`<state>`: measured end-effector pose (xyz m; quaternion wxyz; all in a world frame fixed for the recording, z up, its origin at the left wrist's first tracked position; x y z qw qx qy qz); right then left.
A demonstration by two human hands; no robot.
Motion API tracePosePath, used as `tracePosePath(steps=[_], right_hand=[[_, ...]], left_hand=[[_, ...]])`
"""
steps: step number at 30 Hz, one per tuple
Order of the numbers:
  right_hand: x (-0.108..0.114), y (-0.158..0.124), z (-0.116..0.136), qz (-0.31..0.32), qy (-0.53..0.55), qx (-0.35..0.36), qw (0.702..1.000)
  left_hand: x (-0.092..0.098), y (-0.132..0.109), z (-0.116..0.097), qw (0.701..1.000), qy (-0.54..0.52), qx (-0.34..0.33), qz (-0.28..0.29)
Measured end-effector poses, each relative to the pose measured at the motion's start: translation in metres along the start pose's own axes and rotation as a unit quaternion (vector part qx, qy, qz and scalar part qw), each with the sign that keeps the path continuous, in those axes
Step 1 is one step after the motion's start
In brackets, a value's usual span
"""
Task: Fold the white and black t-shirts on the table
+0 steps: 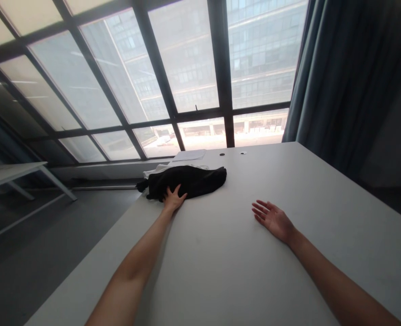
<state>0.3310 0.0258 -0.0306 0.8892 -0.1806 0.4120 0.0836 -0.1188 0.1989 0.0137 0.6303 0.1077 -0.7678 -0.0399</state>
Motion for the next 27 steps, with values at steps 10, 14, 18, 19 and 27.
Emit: tracePosePath(steps=[10,14,18,19,27], right_hand=[[0.0,0.002,-0.002,0.005,-0.026,-0.002,1.0],[-0.001,0.0,-0.002,0.009,-0.019,0.0,1.0],[0.0,-0.002,-0.002,0.016,-0.022,0.003,1.0],[0.0,-0.002,-0.002,0.018,-0.025,0.005,1.0],[-0.01,-0.014,0.0,0.007,-0.062,0.051,0.997]], left_hand=[[0.02,-0.04,-0.022,0.99,0.033,-0.026,-0.134],[0.033,-0.071,-0.058,0.985,0.012,-0.081,-0.15],[0.019,-0.123,-0.123,0.979,-0.024,-0.181,-0.085],[0.014,-0.139,-0.141,0.973,-0.043,-0.217,-0.068],[0.039,-0.209,-0.209,0.918,-0.121,-0.37,-0.074]])
Point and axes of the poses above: each hand's wrist, its own y-axis towards the middle knuckle, its own x-axis out of the back of the hand, z = x × y, the point moved 5 cm from there along y, towards the middle knuckle, and after that the axes turned 8 degrees about -x, right-handed, at the moved point
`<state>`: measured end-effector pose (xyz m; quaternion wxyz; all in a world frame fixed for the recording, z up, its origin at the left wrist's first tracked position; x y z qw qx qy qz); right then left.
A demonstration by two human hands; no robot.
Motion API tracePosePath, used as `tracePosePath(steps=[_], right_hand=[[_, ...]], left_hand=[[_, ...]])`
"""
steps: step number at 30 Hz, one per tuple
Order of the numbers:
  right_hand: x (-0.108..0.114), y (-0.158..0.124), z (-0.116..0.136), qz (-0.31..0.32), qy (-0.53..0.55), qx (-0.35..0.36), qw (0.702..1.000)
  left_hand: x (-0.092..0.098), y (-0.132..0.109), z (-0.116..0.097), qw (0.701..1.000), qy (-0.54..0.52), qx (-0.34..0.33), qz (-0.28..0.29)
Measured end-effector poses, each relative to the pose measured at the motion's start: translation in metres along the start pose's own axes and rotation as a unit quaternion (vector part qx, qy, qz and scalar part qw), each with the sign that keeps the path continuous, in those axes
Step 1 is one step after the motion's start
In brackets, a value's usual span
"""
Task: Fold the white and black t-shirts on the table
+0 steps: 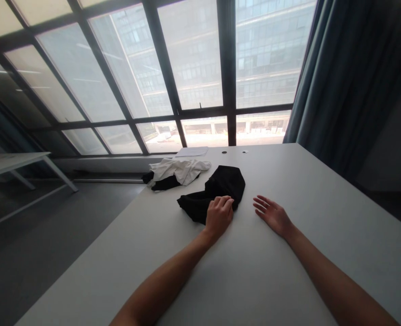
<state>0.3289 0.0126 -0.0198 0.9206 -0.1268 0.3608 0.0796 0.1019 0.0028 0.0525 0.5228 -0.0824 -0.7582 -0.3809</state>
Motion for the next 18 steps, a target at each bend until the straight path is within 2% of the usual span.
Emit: tracePosePath(steps=[2,4,7,9,13,18], right_hand=[[-0.002,-0.001,0.0,-0.001,-0.011,0.008,1.0],[-0.004,-0.001,-0.001,0.002,-0.02,0.012,1.0],[-0.005,0.001,-0.003,0.004,-0.026,0.014,1.0],[-0.005,0.001,-0.004,-0.002,-0.032,0.018,0.999],[-0.007,0.0,-0.004,-0.014,-0.06,0.029,0.998],[-0.012,-0.001,-0.004,-0.034,-0.125,0.049,0.99]], left_hand=[[0.01,0.0,0.016,0.998,0.04,0.035,-0.037],[0.009,-0.003,0.042,0.99,0.083,0.103,-0.045],[-0.011,-0.014,0.081,0.974,0.11,0.195,0.028],[-0.024,-0.019,0.096,0.967,0.119,0.213,0.069],[-0.028,-0.02,0.098,0.966,0.146,0.196,0.081],[-0.014,-0.018,0.077,0.96,0.166,0.2,0.104]])
Point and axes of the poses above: each hand's wrist, its own y-axis towards the middle knuckle, its own x-axis out of the back of the hand, z = x × y, the point moved 5 cm from there along y, towards the middle knuckle, and after that the axes turned 8 degrees about -x, right-handed, at the moved point
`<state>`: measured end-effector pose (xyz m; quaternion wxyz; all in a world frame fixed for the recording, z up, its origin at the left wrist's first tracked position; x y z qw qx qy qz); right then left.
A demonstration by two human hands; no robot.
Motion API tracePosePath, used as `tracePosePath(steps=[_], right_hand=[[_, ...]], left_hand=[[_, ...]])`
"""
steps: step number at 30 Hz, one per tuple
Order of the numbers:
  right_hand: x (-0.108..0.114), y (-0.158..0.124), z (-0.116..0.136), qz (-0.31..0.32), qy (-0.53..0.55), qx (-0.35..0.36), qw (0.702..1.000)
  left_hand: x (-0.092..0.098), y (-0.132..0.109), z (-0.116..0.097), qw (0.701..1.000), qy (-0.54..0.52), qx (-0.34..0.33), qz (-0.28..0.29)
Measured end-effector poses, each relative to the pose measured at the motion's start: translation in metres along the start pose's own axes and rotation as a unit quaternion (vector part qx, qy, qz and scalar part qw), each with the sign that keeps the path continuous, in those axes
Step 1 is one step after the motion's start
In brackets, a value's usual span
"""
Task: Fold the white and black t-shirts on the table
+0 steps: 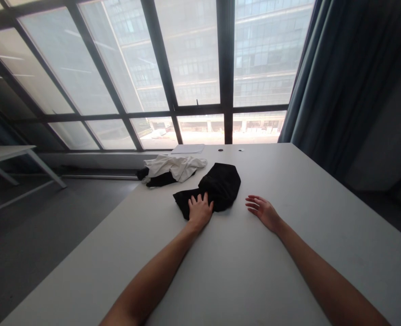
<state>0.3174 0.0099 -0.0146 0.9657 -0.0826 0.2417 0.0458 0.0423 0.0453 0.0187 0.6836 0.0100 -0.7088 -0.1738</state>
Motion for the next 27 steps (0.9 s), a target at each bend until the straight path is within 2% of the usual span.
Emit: tracePosePath(steps=[4,6,8,9,11,13,14,15,16,18,19,21,23,27], right_hand=[[-0.011,-0.002,-0.003,-0.02,-0.143,0.058,0.988],[-0.019,-0.004,-0.005,-0.037,-0.237,0.108,0.965],[-0.026,-0.008,-0.003,-0.069,-0.321,0.179,0.928],[-0.028,-0.01,-0.001,-0.092,-0.352,0.216,0.906],[-0.031,-0.018,0.006,-0.145,-0.398,0.277,0.862],[-0.036,-0.028,0.015,-0.196,-0.438,0.316,0.818],[-0.041,-0.035,0.019,-0.208,-0.46,0.33,0.798],[-0.049,-0.043,0.021,-0.206,-0.483,0.339,0.78],[-0.059,-0.05,0.021,-0.191,-0.509,0.344,0.766],[-0.084,-0.065,0.013,-0.127,-0.565,0.334,0.744],[-0.097,-0.071,0.005,-0.093,-0.596,0.322,0.73],[-0.119,-0.081,-0.014,-0.047,-0.654,0.292,0.696],[-0.133,-0.084,-0.03,-0.032,-0.699,0.26,0.666],[-0.134,-0.077,-0.038,-0.037,-0.756,0.207,0.62]], left_hand=[[0.02,-0.015,-0.023,0.998,-0.033,-0.013,0.048],[0.031,-0.022,-0.036,0.993,-0.073,-0.042,0.078],[0.043,-0.026,-0.047,0.977,-0.15,-0.098,0.118],[0.048,-0.026,-0.051,0.958,-0.206,-0.131,0.149],[0.057,-0.021,-0.05,0.896,-0.34,-0.178,0.224],[0.062,-0.009,-0.037,0.828,-0.461,-0.165,0.273],[0.061,0.0,-0.025,0.814,-0.499,-0.134,0.266],[0.059,0.011,-0.011,0.818,-0.517,-0.095,0.234],[0.055,0.021,0.004,0.834,-0.516,-0.054,0.188],[0.043,0.033,0.028,0.87,-0.483,0.006,0.103],[0.036,0.034,0.034,0.88,-0.468,0.021,0.085],[0.018,0.031,0.035,0.881,-0.461,0.015,0.105],[0.006,0.024,0.027,0.875,-0.463,-0.024,0.137],[0.0,0.017,0.015,0.88,-0.45,-0.074,0.134]])
Point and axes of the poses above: each hand's wrist, its own y-axis towards the middle knuckle, its own x-axis out of the back of the hand, z = x × y, the point moved 5 cm from there along y, towards the middle knuckle, and after that the axes turned 8 degrees about -x, right-handed, at the moved point
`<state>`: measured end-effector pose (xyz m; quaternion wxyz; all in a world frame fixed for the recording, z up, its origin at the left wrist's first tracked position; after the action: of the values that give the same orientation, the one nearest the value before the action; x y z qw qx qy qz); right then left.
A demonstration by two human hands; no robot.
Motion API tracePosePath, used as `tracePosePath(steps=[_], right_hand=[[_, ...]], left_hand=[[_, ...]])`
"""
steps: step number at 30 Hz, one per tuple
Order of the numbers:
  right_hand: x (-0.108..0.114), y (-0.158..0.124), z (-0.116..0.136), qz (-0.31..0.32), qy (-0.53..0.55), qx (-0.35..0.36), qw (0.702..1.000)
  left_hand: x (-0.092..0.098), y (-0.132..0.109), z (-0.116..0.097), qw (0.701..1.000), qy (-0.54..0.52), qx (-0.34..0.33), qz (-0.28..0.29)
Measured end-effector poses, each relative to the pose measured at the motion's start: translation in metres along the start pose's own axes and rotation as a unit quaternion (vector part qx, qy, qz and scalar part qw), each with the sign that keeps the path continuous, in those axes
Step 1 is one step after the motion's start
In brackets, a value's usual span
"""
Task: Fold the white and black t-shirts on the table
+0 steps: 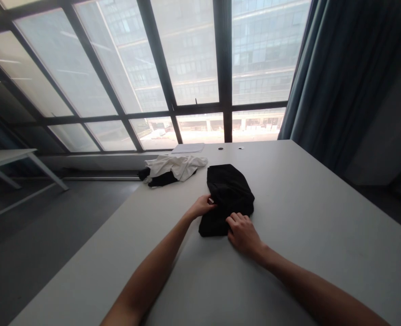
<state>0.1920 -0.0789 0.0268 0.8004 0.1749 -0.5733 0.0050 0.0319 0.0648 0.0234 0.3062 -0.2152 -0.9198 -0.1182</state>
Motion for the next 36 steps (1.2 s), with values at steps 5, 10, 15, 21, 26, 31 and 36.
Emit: tracePosePath(steps=[5,10,15,21,26,31,36], right_hand=[[0.025,0.002,-0.049,0.001,-0.015,-0.008,1.0],[0.06,-0.026,-0.145,0.084,0.094,0.05,0.991],[0.094,-0.063,-0.246,0.06,0.137,-0.017,0.989],[0.125,-0.102,-0.25,-0.065,0.128,-0.091,0.985],[0.124,-0.129,-0.22,-0.004,0.152,-0.091,0.984],[0.124,-0.148,-0.225,0.02,0.166,-0.095,0.981],[0.126,-0.155,-0.219,0.019,0.114,-0.07,0.991]], left_hand=[[-0.024,-0.012,-0.012,1.0,0.004,0.012,0.0],[-0.104,-0.063,-0.056,0.999,-0.012,-0.035,0.028],[-0.137,-0.09,-0.11,0.968,-0.097,-0.134,0.188],[-0.01,-0.036,-0.074,0.967,0.102,-0.231,0.042],[0.055,-0.015,0.014,0.968,0.167,-0.173,0.077],[0.067,-0.015,0.039,0.969,0.148,-0.181,0.075],[0.073,-0.01,0.035,0.967,0.161,-0.19,0.062]])
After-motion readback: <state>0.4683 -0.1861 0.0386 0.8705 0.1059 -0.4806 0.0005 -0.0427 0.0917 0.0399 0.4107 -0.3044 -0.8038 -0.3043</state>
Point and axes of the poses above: each hand's wrist, its own y-axis towards the middle knuckle, its own x-axis out of the back of the hand, z = x × y, the point moved 5 cm from there along y, towards the middle knuckle, and after that the axes turned 8 degrees about -x, right-handed, at the moved point
